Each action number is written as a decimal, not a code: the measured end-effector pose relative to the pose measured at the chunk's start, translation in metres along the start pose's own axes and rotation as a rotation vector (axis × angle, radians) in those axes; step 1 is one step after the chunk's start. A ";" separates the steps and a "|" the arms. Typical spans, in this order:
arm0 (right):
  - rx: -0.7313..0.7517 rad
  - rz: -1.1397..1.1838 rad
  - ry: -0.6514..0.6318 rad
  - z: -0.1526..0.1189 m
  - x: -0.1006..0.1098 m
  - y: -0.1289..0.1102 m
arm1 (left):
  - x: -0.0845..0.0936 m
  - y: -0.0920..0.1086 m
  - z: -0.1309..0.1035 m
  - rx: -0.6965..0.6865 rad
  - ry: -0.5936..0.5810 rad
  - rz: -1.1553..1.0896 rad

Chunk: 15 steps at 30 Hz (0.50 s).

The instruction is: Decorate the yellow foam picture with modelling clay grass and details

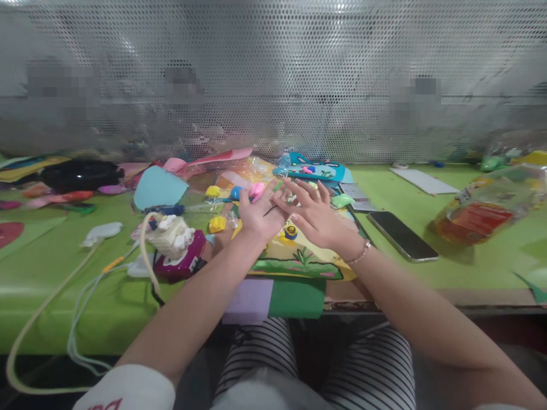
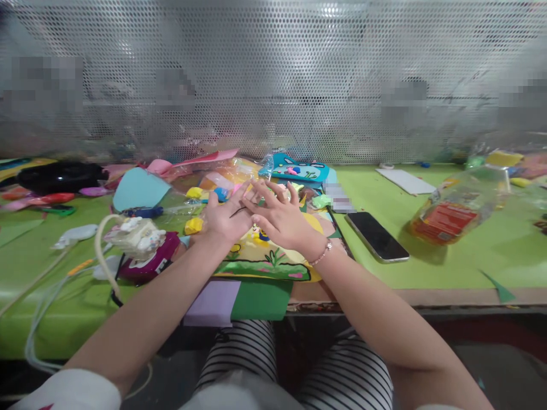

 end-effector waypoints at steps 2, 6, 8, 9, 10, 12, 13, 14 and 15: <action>0.034 -0.005 -0.005 0.000 0.000 -0.001 | -0.001 0.002 -0.001 -0.018 -0.004 0.007; 0.039 -0.022 0.003 0.000 0.000 0.000 | -0.003 0.000 -0.004 0.024 0.032 0.019; 0.038 -0.030 0.016 0.000 0.000 -0.001 | -0.004 0.001 -0.005 0.020 0.039 0.014; 0.042 -0.031 0.024 0.000 0.000 -0.002 | -0.005 0.001 -0.006 0.008 0.044 0.009; 0.047 -0.032 0.031 0.000 0.001 -0.002 | -0.005 0.002 -0.006 -0.005 0.053 0.007; 0.066 -0.038 0.033 -0.001 0.001 -0.004 | -0.004 0.003 -0.007 -0.006 0.069 0.023; 0.079 -0.044 0.023 -0.001 0.001 -0.005 | -0.004 0.002 -0.007 0.003 0.068 0.041; 0.091 -0.049 0.007 -0.001 0.000 -0.005 | -0.003 0.002 -0.007 0.012 0.060 0.061; 0.103 -0.054 -0.008 -0.001 0.000 -0.006 | -0.003 0.002 -0.007 0.017 0.048 0.080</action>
Point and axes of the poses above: each hand's wrist, its own z-axis towards the middle knuckle, its own x-axis out of the back of the hand, y = z × x, the point moved 4 cm from there along z, towards the middle knuckle, and after that the axes turned 1 degree about -y, right-handed, at the moved point
